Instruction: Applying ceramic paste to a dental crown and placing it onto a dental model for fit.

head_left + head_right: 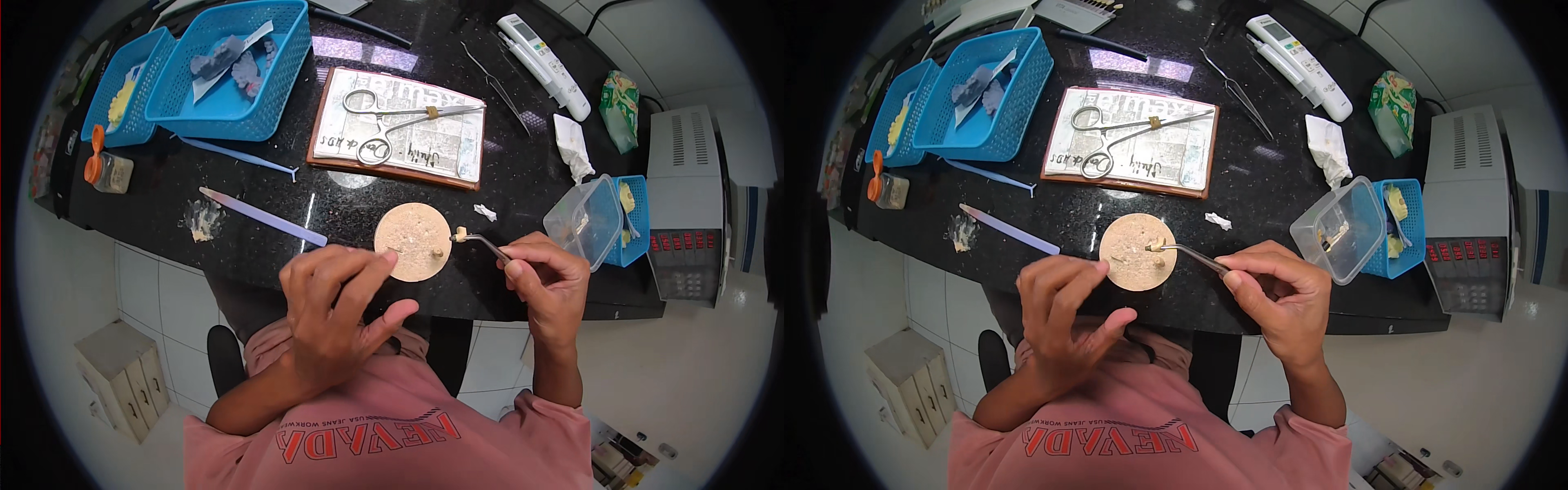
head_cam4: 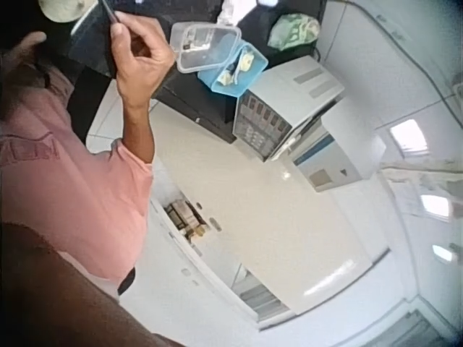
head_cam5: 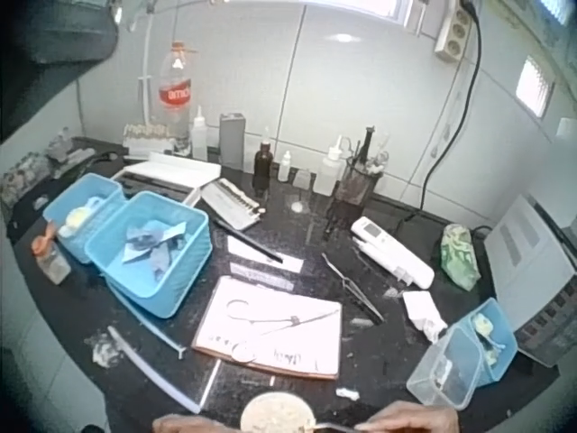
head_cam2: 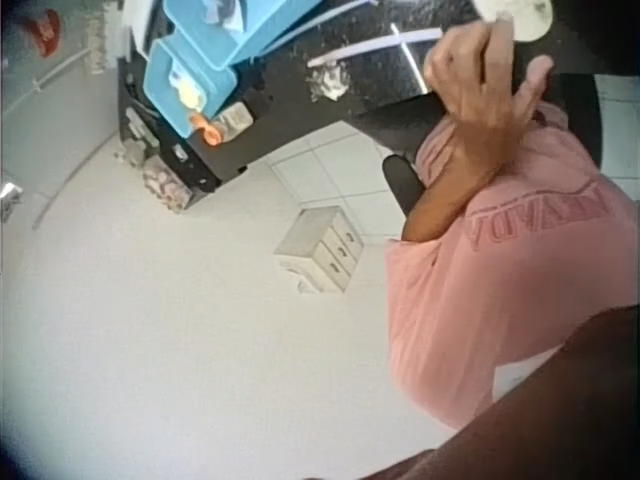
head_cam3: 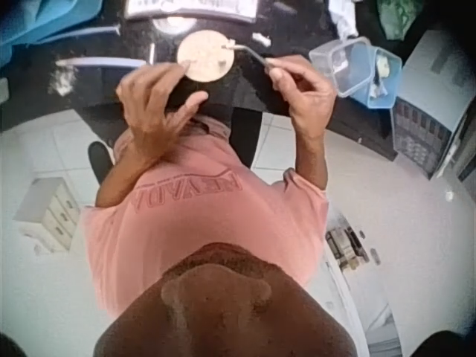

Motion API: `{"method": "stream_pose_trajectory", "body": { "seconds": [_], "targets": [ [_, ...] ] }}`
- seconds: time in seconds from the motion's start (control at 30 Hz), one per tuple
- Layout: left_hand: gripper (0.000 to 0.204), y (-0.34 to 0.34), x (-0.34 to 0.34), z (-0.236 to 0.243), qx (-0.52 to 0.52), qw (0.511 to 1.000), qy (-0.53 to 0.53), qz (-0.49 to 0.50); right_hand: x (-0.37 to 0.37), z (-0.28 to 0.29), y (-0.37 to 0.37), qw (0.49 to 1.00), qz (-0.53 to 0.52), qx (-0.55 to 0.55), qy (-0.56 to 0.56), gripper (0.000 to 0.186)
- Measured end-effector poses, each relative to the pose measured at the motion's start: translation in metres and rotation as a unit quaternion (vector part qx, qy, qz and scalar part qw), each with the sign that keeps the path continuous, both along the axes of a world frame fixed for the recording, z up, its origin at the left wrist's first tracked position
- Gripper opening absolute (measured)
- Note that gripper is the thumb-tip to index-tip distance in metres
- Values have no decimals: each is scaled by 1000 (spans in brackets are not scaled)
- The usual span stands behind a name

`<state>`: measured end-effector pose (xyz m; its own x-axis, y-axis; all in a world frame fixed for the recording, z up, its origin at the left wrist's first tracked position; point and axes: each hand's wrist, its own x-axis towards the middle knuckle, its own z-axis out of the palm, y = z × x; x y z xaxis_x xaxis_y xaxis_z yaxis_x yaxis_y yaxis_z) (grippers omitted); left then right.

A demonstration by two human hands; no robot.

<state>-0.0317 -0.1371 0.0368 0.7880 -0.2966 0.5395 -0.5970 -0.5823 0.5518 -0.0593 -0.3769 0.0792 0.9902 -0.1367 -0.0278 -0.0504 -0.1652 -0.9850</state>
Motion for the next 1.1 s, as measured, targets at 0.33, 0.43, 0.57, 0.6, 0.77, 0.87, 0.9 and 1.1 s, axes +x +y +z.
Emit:
{"method": "stream_pose_trajectory", "body": {
  "seconds": [0.33,0.43,0.57,0.6,0.77,0.87,0.9,1.1],
  "targets": [
    [34,-8,-28,-15,-16,997,-17,-74,22,0,-9,995,68,-48,52,15],
    [32,-3,-28,-23,3,998,-26,-50,27,-2,-11,992,91,-69,46,15],
    [32,0,-24,-23,21,999,-38,-28,35,-3,-15,989,113,-89,46,15],
    [34,0,-22,-21,35,998,-40,-20,36,-3,-15,988,115,-88,46,15],
    [45,3,-10,-20,73,996,-49,-9,45,-6,-19,982,150,-115,24,16],
    [49,5,-8,-19,90,994,-50,-22,52,-7,-23,976,172,-135,18,16],
    [50,5,-9,-18,90,995,-46,-22,54,-7,-23,975,174,-134,19,16],
    [53,6,-9,-19,104,993,-42,-23,66,-3,-25,960,223,-166,-5,17]
  ]
}}
